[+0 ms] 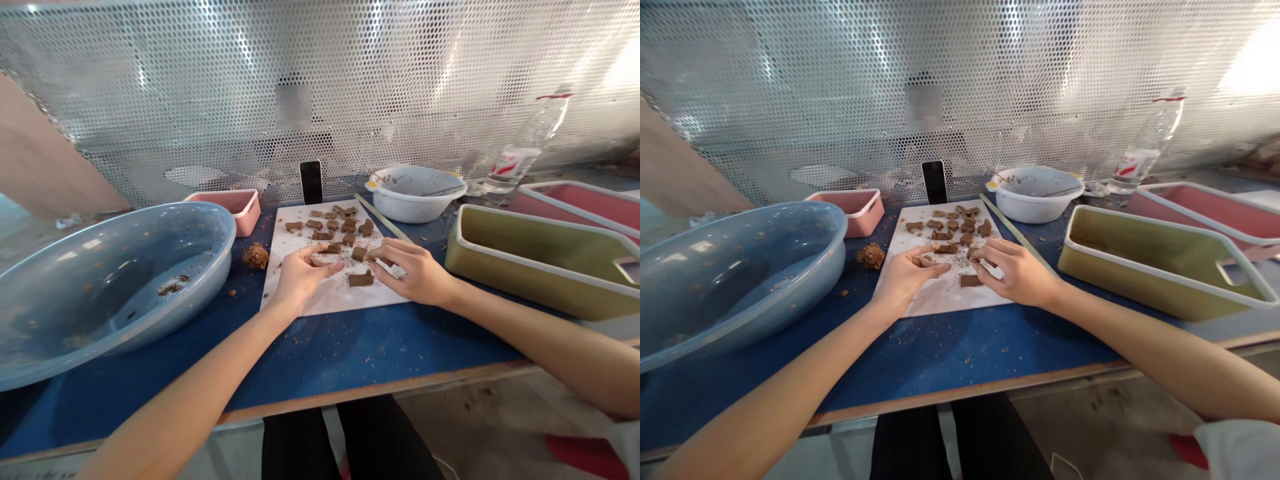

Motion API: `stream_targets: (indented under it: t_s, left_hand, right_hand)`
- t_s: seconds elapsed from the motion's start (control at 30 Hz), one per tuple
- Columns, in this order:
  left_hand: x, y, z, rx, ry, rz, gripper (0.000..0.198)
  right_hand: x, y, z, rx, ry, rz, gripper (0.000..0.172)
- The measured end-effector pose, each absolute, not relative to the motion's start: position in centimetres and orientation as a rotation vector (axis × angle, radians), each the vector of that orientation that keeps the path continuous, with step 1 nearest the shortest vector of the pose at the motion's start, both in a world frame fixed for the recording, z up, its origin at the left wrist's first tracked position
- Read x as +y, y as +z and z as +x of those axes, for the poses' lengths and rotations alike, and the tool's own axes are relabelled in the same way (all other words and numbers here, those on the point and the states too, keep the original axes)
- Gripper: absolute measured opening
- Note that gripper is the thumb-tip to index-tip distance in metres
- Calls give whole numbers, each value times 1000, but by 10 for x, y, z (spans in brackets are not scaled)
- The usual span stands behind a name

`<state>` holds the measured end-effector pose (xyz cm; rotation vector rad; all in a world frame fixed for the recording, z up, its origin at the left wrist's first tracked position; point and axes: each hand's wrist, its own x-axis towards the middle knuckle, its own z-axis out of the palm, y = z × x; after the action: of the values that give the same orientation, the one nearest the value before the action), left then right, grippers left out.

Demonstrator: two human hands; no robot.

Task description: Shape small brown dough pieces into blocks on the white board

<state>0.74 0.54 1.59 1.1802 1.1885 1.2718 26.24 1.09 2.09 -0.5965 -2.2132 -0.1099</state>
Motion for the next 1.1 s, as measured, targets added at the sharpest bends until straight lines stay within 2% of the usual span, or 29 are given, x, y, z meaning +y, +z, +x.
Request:
stream_targets:
  t_s: [0.2, 0.47, 0.93, 1.1]
  left_hand:
    - [9, 10, 9, 1139, 1165, 1014, 49]
    - [11, 5, 7, 1049, 1171, 912, 59]
    - [13, 7, 5, 1118, 1211, 999, 48]
    - [20, 6, 0, 1227, 1398, 1135, 28]
  right_hand:
    - [11, 21, 262, -2205, -105, -595, 9]
    - [13, 18, 263, -2195, -105, -610, 8]
    - [14, 18, 266, -2236, 36, -592, 7]
    - [13, 23, 266, -2239, 52, -593, 28]
